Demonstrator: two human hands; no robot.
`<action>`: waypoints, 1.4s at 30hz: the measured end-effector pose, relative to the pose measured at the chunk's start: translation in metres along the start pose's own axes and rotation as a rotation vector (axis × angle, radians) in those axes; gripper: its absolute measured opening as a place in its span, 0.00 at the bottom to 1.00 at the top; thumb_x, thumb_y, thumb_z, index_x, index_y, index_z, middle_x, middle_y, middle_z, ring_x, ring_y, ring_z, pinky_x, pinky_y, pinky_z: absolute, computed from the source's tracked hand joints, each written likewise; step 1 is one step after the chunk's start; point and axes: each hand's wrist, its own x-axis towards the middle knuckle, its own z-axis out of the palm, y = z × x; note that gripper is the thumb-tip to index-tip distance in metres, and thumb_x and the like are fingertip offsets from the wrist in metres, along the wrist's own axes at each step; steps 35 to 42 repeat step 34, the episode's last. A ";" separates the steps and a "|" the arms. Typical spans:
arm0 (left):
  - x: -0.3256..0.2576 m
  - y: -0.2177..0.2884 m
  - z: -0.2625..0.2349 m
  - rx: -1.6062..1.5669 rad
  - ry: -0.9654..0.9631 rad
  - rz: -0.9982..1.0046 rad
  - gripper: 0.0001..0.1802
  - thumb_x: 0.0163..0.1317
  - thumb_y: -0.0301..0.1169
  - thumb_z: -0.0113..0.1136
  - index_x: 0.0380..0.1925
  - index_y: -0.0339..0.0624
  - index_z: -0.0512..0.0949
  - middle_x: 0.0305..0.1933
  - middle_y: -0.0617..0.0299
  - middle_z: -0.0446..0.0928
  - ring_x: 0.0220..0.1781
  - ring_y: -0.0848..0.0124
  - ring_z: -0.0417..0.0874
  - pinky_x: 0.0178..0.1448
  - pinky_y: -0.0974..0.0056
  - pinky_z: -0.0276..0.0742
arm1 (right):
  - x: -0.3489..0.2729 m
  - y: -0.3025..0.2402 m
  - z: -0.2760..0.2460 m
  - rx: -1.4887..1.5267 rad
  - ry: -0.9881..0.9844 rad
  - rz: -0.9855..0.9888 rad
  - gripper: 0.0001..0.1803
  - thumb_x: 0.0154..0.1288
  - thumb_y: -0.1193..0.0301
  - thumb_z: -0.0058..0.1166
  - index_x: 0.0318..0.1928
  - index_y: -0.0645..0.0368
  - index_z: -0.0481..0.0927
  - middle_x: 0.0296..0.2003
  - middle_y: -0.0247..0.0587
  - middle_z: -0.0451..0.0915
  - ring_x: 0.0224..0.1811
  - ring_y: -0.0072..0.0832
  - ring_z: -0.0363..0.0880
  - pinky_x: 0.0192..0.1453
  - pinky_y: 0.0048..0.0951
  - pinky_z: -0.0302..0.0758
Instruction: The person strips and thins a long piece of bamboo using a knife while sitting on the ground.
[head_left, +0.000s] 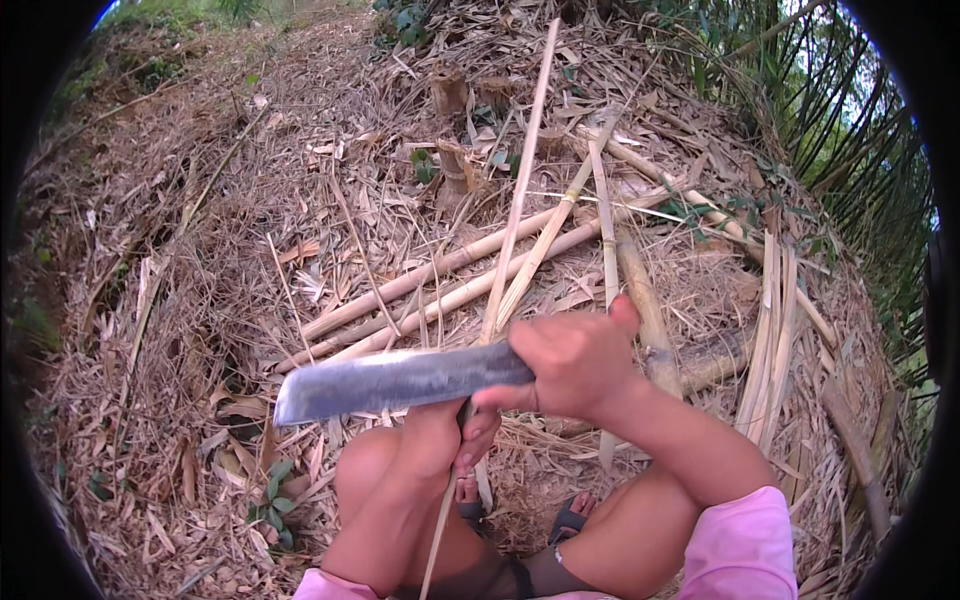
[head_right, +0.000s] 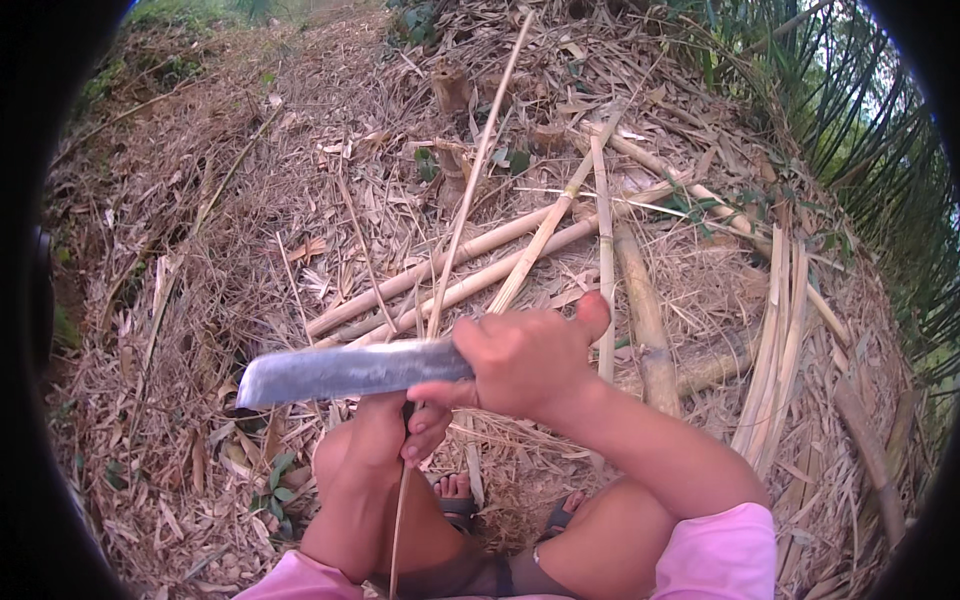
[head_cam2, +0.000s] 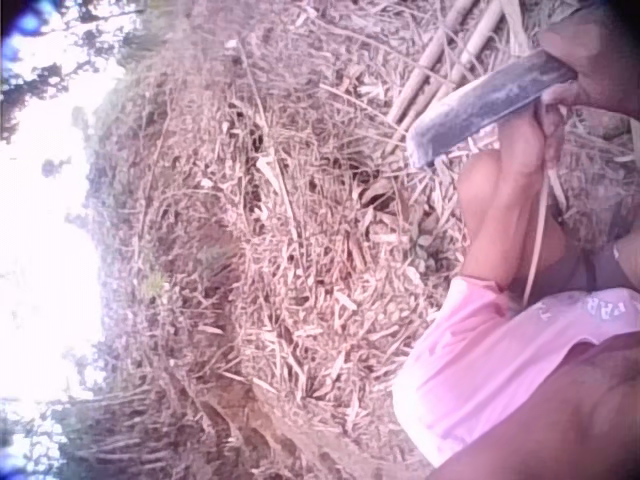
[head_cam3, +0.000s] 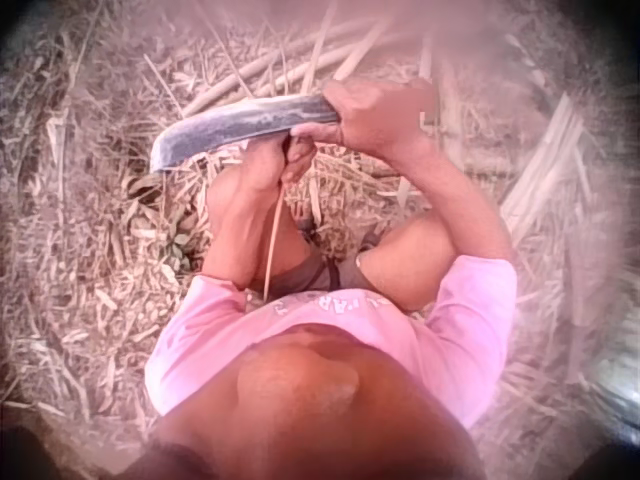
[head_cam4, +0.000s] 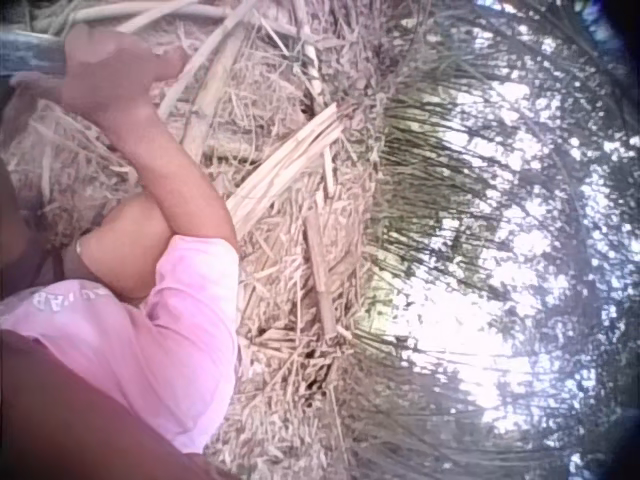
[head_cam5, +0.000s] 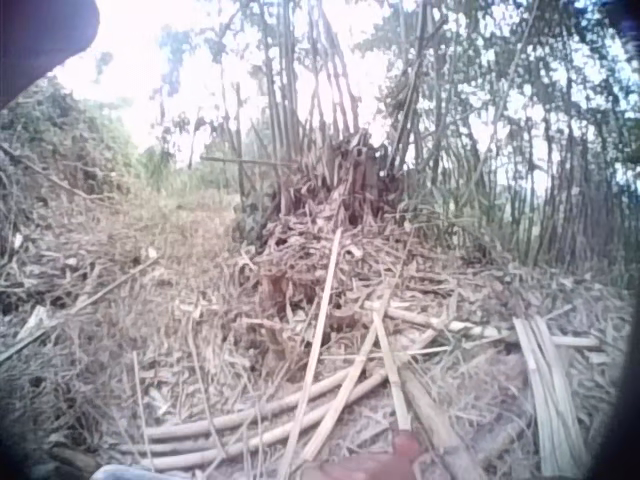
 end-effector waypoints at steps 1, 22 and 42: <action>-0.001 0.004 0.000 -0.030 -0.013 0.004 0.22 0.77 0.48 0.37 0.32 0.42 0.67 0.14 0.69 0.60 0.08 0.80 0.56 0.10 0.73 0.52 | 0.000 0.006 0.005 0.008 0.015 0.060 0.36 0.60 0.31 0.46 0.21 0.52 0.73 0.13 0.36 0.72 0.14 0.35 0.76 0.17 0.37 0.69; 0.013 0.008 -0.014 -0.398 -0.213 -0.168 0.22 0.76 0.50 0.33 0.28 0.49 0.63 0.12 0.73 0.55 0.06 0.82 0.53 0.07 0.75 0.50 | -0.007 0.048 0.008 -0.054 -0.032 0.342 0.36 0.60 0.30 0.45 0.21 0.51 0.73 0.13 0.37 0.72 0.15 0.37 0.77 0.18 0.39 0.71; 0.001 -0.002 0.023 0.030 -0.038 -0.169 0.25 0.76 0.53 0.29 0.25 0.50 0.61 0.12 0.72 0.53 0.07 0.81 0.48 0.10 0.73 0.45 | 0.005 0.129 -0.018 -0.015 -0.097 0.759 0.37 0.70 0.36 0.37 0.24 0.58 0.78 0.18 0.50 0.79 0.26 0.48 0.82 0.31 0.47 0.75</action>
